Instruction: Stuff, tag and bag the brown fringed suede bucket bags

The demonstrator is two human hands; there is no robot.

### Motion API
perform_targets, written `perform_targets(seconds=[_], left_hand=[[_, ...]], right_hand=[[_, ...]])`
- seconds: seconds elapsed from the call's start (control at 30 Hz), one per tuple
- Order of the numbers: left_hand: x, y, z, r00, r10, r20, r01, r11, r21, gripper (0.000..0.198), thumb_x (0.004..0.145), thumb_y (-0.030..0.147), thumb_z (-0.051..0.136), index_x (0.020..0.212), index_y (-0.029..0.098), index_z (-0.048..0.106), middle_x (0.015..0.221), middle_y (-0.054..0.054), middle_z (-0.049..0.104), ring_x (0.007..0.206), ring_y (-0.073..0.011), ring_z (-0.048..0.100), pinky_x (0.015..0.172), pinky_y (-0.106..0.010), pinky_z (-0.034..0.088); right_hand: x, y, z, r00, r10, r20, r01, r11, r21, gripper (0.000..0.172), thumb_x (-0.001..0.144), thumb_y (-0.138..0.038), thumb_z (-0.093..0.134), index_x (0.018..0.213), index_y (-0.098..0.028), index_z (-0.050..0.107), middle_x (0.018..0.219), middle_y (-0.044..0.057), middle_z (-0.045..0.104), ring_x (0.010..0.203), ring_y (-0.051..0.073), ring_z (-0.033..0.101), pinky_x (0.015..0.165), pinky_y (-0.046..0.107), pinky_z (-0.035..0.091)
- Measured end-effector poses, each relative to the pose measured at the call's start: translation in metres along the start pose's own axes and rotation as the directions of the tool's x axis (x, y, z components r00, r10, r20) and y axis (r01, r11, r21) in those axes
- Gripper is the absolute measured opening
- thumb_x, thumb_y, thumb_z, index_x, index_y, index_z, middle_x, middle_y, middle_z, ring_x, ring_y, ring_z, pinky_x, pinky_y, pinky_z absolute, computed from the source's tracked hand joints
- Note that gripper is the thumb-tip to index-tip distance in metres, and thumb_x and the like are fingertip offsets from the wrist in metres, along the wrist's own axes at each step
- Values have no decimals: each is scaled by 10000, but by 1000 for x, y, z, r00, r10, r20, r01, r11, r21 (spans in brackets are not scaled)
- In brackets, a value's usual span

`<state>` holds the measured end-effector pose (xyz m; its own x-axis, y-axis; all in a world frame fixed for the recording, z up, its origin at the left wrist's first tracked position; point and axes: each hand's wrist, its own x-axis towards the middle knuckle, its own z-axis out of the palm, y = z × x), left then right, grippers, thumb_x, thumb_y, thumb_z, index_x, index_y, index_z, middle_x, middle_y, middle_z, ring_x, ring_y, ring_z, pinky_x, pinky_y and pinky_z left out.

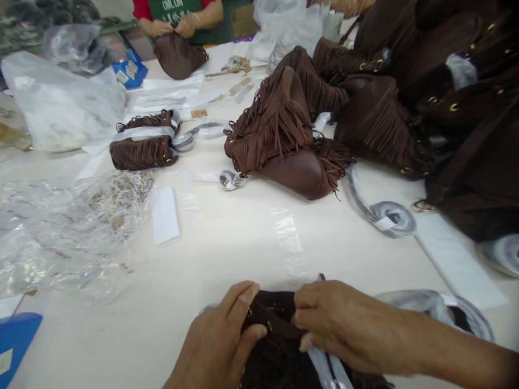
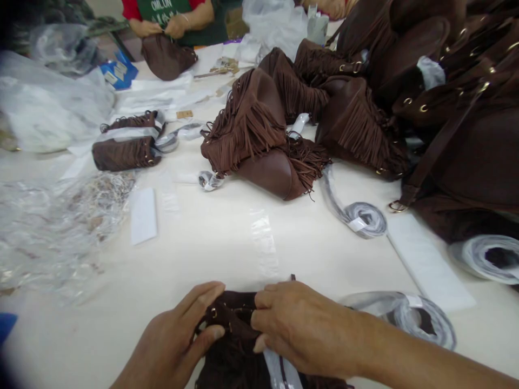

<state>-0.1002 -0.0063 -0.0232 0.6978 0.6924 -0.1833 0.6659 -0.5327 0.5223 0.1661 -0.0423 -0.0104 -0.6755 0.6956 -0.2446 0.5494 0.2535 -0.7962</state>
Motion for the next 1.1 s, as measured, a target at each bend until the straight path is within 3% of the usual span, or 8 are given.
perform_targets(seconds=[0.1, 0.17, 0.27, 0.47, 0.57, 0.7, 0.9, 1.1], left_hand=[[8, 2, 2, 995, 60, 85, -59, 998, -7, 347, 930, 269, 475, 1268, 275, 552, 1181, -62, 651, 826, -153, 694, 737, -252, 580], [11, 2, 4, 992, 86, 96, -83, 996, -40, 283, 938, 239, 449, 1164, 270, 616, 1102, -45, 665, 773, -125, 685, 709, -218, 570], [12, 2, 7, 993, 101, 64, -94, 991, -100, 226, 944, 221, 449, 1016, 252, 661, 1028, -35, 665, 725, -100, 661, 652, -174, 544], [4, -9, 22, 997, 76, -16, -78, 955, -286, 134, 908, 179, 546, 933, 243, 661, 909, -17, 633, 728, -98, 622, 591, -147, 503], [0, -12, 27, 992, 95, -78, -118, 921, -372, 130, 905, 183, 559, 955, 255, 656, 895, -11, 612, 745, -106, 613, 619, -170, 506], [0, -13, 24, 993, 28, -113, -79, 875, -478, 112, 936, 277, 527, 918, 225, 625, 877, -31, 584, 753, -136, 596, 662, -224, 512], [5, -15, 23, 990, 65, -126, -117, 878, -463, 169, 947, 337, 512, 899, 211, 613, 873, -38, 558, 810, -153, 582, 706, -243, 503], [3, -21, 25, 988, 126, -88, -152, 883, -444, 117, 936, 293, 532, 944, 217, 621, 893, -47, 570, 828, -161, 585, 707, -248, 518]], right_hand=[[10, 10, -12, 995, -7, 97, -5, 992, 124, 219, 973, -291, 483, 852, -181, 630, 799, 12, 655, 758, 136, 598, 695, 225, 413], [23, 20, -13, 995, 27, 93, -40, 988, 150, 186, 953, -214, 483, 886, -179, 654, 792, 7, 673, 719, 125, 602, 664, 214, 405], [46, 31, -2, 997, 59, 52, -65, 991, 120, 206, 885, -122, 500, 968, -177, 680, 849, 27, 706, 751, 141, 621, 666, 225, 398], [76, 35, 21, 994, -25, 105, 15, 996, 92, 234, 834, -197, 554, 1033, -182, 676, 864, 67, 721, 761, 190, 641, 592, 250, 357], [81, 37, 24, 993, -18, 117, 16, 1000, 17, 266, 841, -237, 559, 1079, -167, 655, 878, 93, 720, 745, 209, 647, 551, 261, 331], [81, 41, 25, 991, -32, 131, 47, 993, -112, 226, 839, -258, 598, 1003, -108, 638, 824, 125, 714, 691, 212, 639, 494, 269, 269], [78, 44, 25, 984, -177, 16, 177, 982, -64, 174, 899, -270, 557, 1021, -151, 590, 760, 56, 707, 636, 164, 613, 501, 255, 261], [78, 41, 36, 989, -138, 52, 140, 990, -31, 184, 912, -280, 532, 1028, -142, 569, 739, 48, 707, 572, 148, 585, 481, 246, 275]])
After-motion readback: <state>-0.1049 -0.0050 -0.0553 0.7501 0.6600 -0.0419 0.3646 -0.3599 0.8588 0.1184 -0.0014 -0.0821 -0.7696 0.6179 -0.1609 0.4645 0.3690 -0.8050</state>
